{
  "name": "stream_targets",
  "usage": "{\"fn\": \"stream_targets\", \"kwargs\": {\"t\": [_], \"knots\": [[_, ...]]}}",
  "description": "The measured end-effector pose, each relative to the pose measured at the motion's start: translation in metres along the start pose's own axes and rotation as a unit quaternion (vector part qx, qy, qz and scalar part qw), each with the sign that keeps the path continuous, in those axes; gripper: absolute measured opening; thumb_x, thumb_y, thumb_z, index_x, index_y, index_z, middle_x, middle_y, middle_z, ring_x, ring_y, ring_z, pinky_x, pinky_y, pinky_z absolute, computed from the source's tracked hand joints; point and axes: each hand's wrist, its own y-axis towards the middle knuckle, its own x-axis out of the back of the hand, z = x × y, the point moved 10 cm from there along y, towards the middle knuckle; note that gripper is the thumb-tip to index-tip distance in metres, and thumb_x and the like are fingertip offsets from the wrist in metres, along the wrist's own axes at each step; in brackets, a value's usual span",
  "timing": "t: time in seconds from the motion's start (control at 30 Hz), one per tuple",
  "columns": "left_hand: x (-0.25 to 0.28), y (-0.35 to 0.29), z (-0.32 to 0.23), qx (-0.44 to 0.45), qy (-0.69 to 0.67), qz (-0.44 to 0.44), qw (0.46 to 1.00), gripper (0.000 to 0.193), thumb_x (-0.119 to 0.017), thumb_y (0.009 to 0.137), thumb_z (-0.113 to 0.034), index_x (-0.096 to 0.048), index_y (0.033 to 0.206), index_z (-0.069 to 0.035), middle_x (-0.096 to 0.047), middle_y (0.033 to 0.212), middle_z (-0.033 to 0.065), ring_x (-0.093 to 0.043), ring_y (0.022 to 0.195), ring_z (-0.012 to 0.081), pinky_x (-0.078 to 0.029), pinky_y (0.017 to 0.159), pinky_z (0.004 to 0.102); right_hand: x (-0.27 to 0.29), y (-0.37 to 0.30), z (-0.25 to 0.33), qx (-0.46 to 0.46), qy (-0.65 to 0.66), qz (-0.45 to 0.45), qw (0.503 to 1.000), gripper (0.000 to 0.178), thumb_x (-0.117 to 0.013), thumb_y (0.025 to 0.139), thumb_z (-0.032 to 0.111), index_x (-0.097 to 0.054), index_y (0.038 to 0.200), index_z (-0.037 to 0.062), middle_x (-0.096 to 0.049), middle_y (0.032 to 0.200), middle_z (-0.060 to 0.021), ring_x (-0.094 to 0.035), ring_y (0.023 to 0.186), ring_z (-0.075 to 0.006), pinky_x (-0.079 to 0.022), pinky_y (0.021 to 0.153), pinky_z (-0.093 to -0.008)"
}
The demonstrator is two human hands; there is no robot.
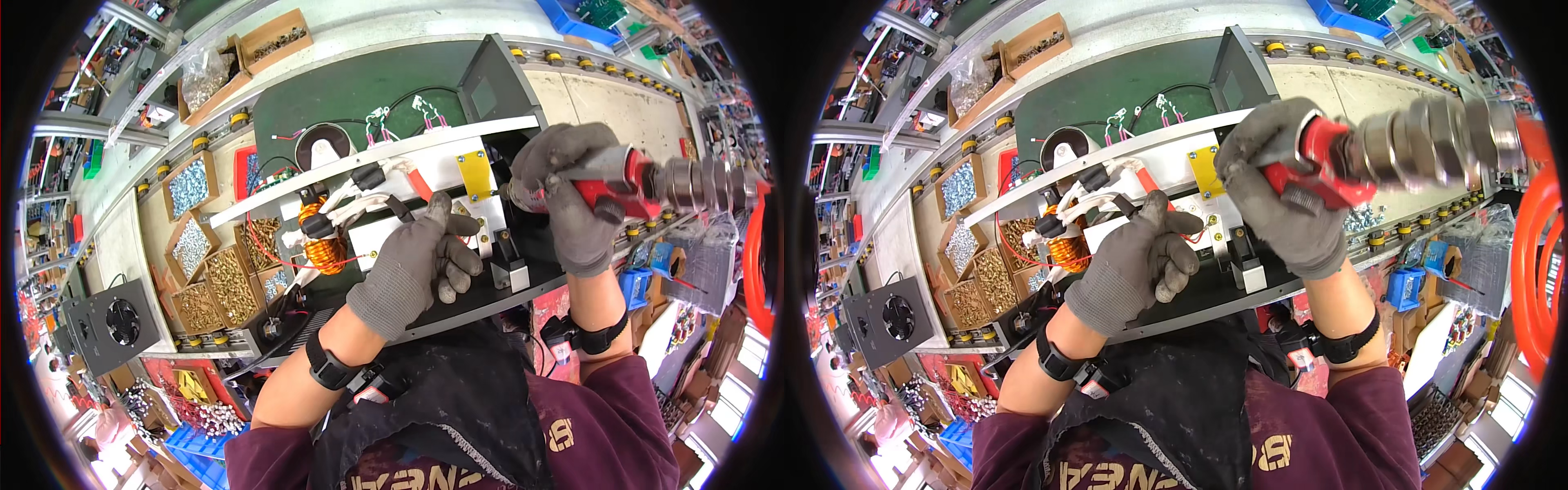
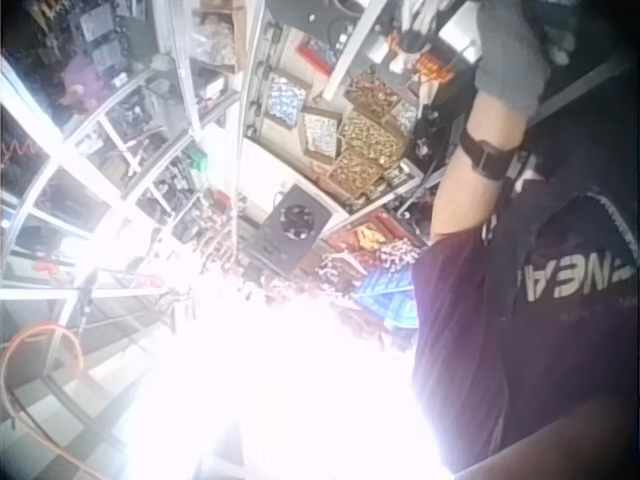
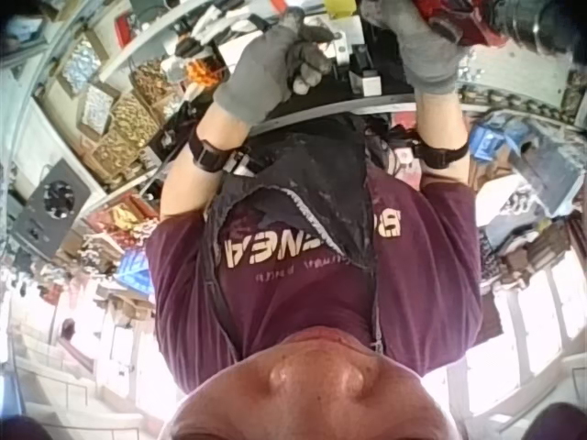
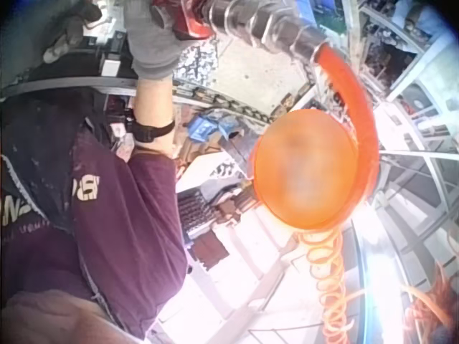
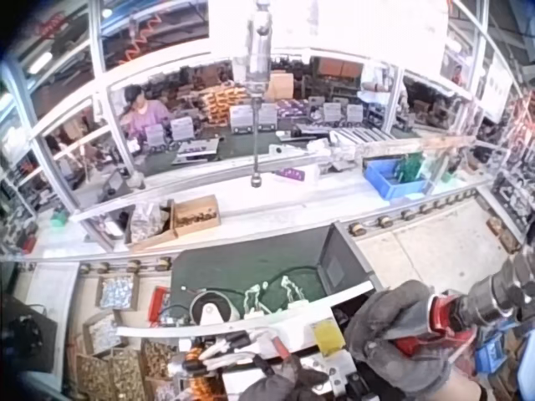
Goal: Assemble an electrical chassis by installing circuit boards, wiring, and securing components with an air screwdriver.
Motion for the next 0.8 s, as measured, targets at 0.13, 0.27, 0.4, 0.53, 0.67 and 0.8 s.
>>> {"fn": "stream_targets", "kwargs": {"t": [0.13,0.27,0.4,0.53,0.67,0.8], "knots": [[0.000,-0.002,-0.003,-0.012,0.004,-0.001,1.000,0.066,-0.032,0.092,-0.056,-0.049,0.110,0.005,-0.057,0.064,0.0072,-0.051,0.047,0.0105,-0.037,0.039,0.0207,0.012,0.006,-0.010,-0.086,0.053,-0.059,0.993,0.025,-0.055,0.077,-0.004,-0.050,0.101,-0.0026,-0.063,0.083,-0.0129,-0.060,0.069,-0.0152,-0.050,0.063,-0.0270],[-0.001,-0.002,-0.002,0.009,0.005,0.012,1.000,0.067,-0.031,0.092,-0.057,-0.049,0.110,0.005,-0.057,0.065,0.0072,-0.050,0.047,0.0099,-0.037,0.040,0.0205,0.018,0.010,-0.016,-0.061,0.027,-0.095,0.993,0.029,-0.057,0.079,0.005,-0.049,0.106,-0.0011,-0.061,0.092,-0.0177,-0.061,0.083,-0.0264,-0.053,0.071,-0.0370],[0.000,-0.001,-0.002,0.011,0.008,0.022,1.000,0.067,-0.031,0.092,-0.058,-0.049,0.110,0.005,-0.058,0.065,0.0077,-0.050,0.047,0.0100,-0.036,0.040,0.0205,0.034,0.013,-0.027,-0.025,0.018,-0.147,0.989,0.029,-0.056,0.081,0.005,-0.049,0.109,0.0000,-0.061,0.095,-0.0178,-0.062,0.087,-0.0305,-0.055,0.072,-0.0396],[0.002,0.002,0.000,0.014,0.011,0.020,1.000,0.067,-0.031,0.092,-0.058,-0.050,0.108,0.005,-0.058,0.065,0.0077,-0.050,0.047,0.0102,-0.036,0.039,0.0205,0.034,0.016,-0.027,-0.003,-0.004,-0.141,0.990,0.031,-0.056,0.081,0.004,-0.049,0.110,-0.0001,-0.061,0.095,-0.0173,-0.062,0.087,-0.0306,-0.054,0.072,-0.0407],[0.002,0.004,0.000,0.016,-0.005,0.023,1.000,0.061,-0.033,0.093,-0.054,-0.050,0.107,0.003,-0.059,0.062,0.0085,-0.051,0.043,0.0113,-0.037,0.035,0.0213,0.028,0.021,-0.024,-0.003,0.019,-0.132,0.991,0.031,-0.058,0.077,-0.001,-0.050,0.107,-0.0003,-0.061,0.094,-0.0149,-0.062,0.083,-0.0251,-0.053,0.072,-0.0371],[0.001,0.002,0.000,0.020,0.016,0.018,0.999,0.066,-0.033,0.092,-0.057,-0.050,0.109,0.004,-0.058,0.065,0.0079,-0.050,0.047,0.0105,-0.036,0.039,0.0209,0.014,0.036,-0.024,0.008,0.028,-0.081,0.996,0.025,-0.056,0.078,0.007,-0.050,0.101,-0.0002,-0.059,0.080,-0.0138,-0.058,0.072,-0.0235,-0.049,0.064,-0.0335]]}}
